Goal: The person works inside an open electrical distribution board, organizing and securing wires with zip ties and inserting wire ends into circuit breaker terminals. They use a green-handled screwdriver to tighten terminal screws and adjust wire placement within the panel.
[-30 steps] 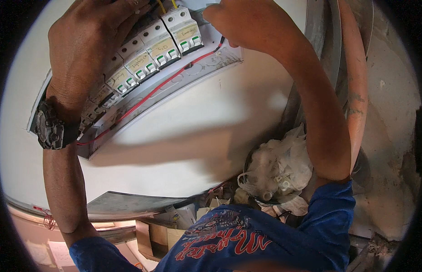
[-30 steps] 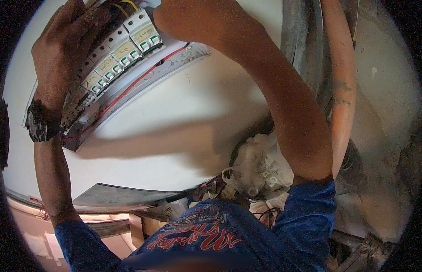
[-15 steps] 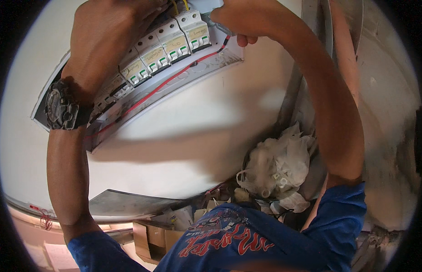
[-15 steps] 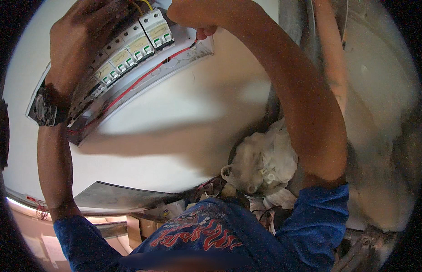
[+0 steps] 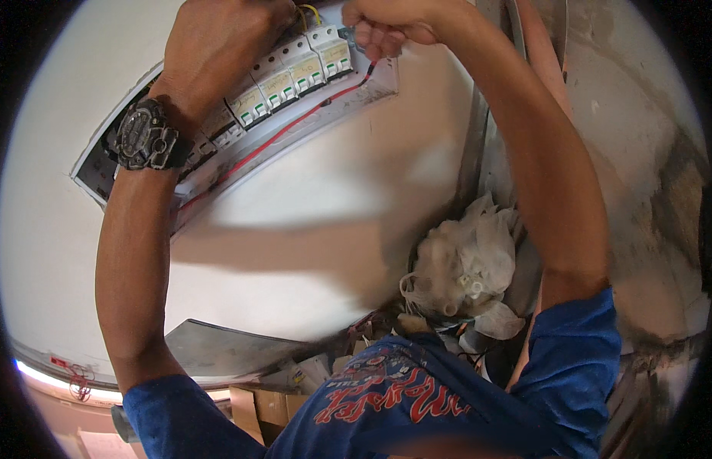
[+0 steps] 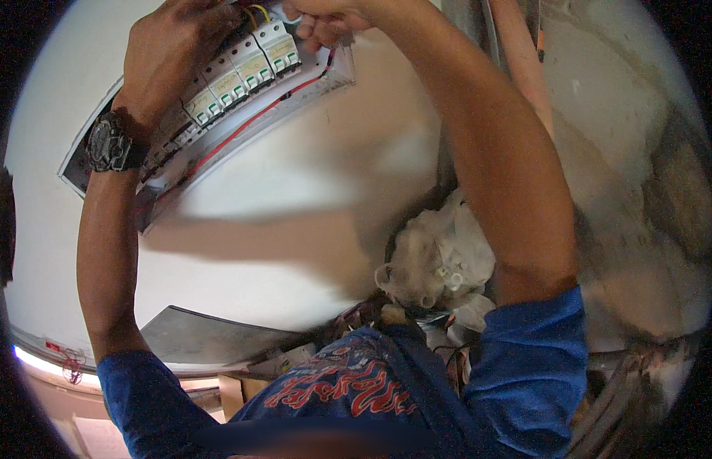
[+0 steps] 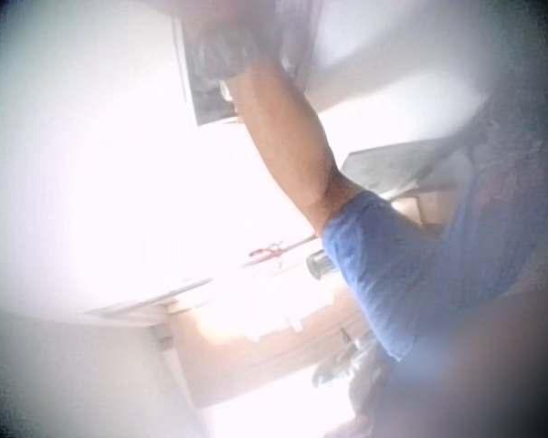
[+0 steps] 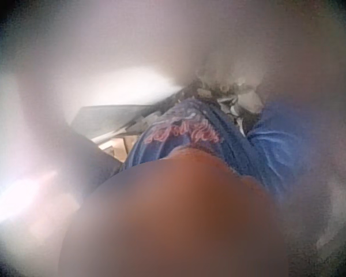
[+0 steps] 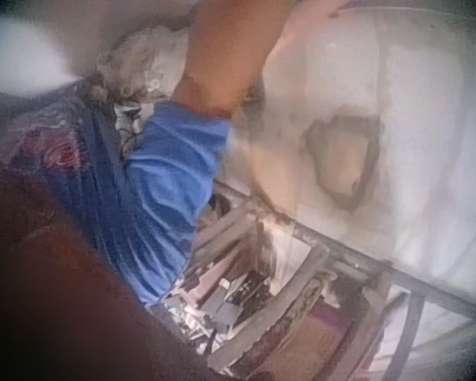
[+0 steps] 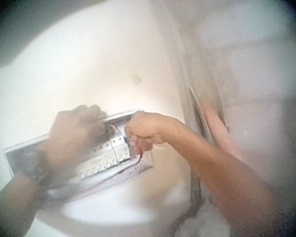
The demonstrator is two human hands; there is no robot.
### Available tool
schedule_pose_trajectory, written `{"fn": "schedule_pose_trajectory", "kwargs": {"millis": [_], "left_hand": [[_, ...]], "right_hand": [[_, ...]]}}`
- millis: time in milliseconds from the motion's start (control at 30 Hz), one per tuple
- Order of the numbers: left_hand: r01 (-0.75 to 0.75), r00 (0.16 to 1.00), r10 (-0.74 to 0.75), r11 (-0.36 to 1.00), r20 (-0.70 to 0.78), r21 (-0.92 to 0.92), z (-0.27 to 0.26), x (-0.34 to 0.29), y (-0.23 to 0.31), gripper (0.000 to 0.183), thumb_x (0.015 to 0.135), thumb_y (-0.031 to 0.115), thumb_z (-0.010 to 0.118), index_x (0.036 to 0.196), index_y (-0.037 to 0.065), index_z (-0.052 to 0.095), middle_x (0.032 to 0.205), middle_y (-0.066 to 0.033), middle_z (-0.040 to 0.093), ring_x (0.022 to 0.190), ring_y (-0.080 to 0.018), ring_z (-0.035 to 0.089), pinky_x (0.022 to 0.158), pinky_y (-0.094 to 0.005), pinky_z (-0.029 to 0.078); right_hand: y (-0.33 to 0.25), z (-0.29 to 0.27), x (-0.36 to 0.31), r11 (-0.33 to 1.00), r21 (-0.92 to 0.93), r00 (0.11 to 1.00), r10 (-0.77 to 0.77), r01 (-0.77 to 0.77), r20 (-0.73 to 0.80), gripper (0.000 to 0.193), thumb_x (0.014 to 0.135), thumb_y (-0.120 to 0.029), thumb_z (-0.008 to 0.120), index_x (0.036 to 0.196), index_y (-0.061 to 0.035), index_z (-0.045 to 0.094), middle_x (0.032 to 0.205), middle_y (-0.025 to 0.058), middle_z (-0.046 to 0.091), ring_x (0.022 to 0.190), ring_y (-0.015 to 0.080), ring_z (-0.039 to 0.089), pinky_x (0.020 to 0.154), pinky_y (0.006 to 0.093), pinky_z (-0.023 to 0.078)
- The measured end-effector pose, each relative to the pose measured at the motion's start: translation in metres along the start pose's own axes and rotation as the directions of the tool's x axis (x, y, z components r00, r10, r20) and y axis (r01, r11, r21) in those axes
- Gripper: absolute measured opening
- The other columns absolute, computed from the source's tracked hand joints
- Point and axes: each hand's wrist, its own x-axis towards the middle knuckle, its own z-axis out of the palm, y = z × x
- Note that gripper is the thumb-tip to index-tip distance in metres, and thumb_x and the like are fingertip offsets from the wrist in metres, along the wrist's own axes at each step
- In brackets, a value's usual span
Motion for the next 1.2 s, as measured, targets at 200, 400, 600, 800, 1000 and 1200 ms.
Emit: {"fn": "schedule_pose_trajectory", "kwargs": {"millis": [200, 400, 600, 800, 1000, 1200], "left_hand": [[-0.005, 1.000, 0.004, 0.995, 0.004, 0.098, 0.004, 0.003, -0.001, 0.011, 0.091, 0.016, 0.072, 0.097, 0.013, 0.080, 0.095, -0.0067, 0.068, 0.095, -0.0253, 0.067, 0.078, -0.0405, 0.057], [-0.079, 0.992, 0.095, 0.980, -0.080, 0.181, 0.016, 0.003, 0.002, 0.015, 0.086, 0.010, 0.076, 0.097, 0.018, 0.081, 0.091, -0.0050, 0.070, 0.088, -0.0229, 0.068, 0.073, -0.0376, 0.057], [-0.045, 0.991, 0.063, 0.988, -0.115, 0.149, 0.008, 0.002, 0.011, 0.017, 0.084, 0.010, 0.076, 0.096, 0.020, 0.081, 0.090, -0.0038, 0.070, 0.086, -0.0217, 0.068, 0.073, -0.0368, 0.056], [0.051, 0.998, -0.046, 0.993, -0.046, 0.111, 0.005, 0.001, 0.017, 0.017, 0.083, 0.010, 0.076, 0.096, 0.019, 0.080, 0.091, -0.0034, 0.069, 0.087, -0.0221, 0.066, 0.075, -0.0364, 0.056], [-0.006, 1.000, 0.008, 0.993, -0.012, 0.117, 0.011, 0.005, 0.005, 0.010, 0.087, 0.012, 0.076, 0.096, 0.017, 0.079, 0.096, -0.0037, 0.069, 0.092, -0.0223, 0.064, 0.077, -0.0369, 0.055], [0.120, 0.989, -0.130, 0.983, 0.065, 0.141, 0.013, 0.005, 0.013, 0.007, 0.090, 0.015, 0.074, 0.096, 0.014, 0.079, 0.096, -0.0050, 0.068, 0.089, -0.0233, 0.063, 0.079, -0.0366, 0.054]], "right_hand": [[0.014, 0.021, 0.002, 0.879, 0.475, 0.942, 0.188, -0.035, -0.279, 0.059, 0.097, -0.004, 0.056, 0.143, 0.0226, 0.032, 0.076, 0.0186, 0.067, 0.059, 0.0277, 0.068, 0.046, 0.0396, 0.050], [0.021, 0.026, 0.005, 0.882, 0.468, 0.948, 0.101, 0.054, -0.301, 0.060, 0.102, -0.005, 0.053, 0.148, 0.0216, 0.025, 0.078, 0.0182, 0.066, 0.056, 0.0221, 0.063, 0.044, 0.0348, 0.047], [0.010, 0.021, 0.012, 0.919, 0.381, 0.921, 0.235, -0.106, -0.310, 0.043, 0.100, -0.007, 0.053, 0.133, 0.0173, 0.042, 0.075, 0.0194, 0.065, 0.052, 0.0241, 0.060, 0.043, 0.0395, 0.046], [0.001, 0.032, -0.001, 0.959, 0.283, 0.895, 0.141, -0.017, -0.423, 0.037, 0.093, -0.006, 0.054, 0.123, 0.0152, 0.050, 0.072, 0.0212, 0.066, 0.049, 0.0274, 0.062, 0.043, 0.0407, 0.048], [-0.015, 0.035, -0.019, 0.992, 0.052, 0.907, 0.125, -0.114, -0.402, 0.040, 0.089, -0.004, 0.056, 0.121, 0.0191, 0.052, 0.077, 0.0238, 0.070, 0.056, 0.0284, 0.071, 0.047, 0.0393, 0.056], [-0.018, 0.019, -0.005, 0.986, 0.008, 0.964, 0.164, -0.166, -0.208, 0.024, 0.092, -0.002, 0.054, 0.088, 0.0153, 0.070, 0.069, 0.0217, 0.071, 0.060, 0.0289, 0.073, 0.051, 0.0376, 0.056]]}}
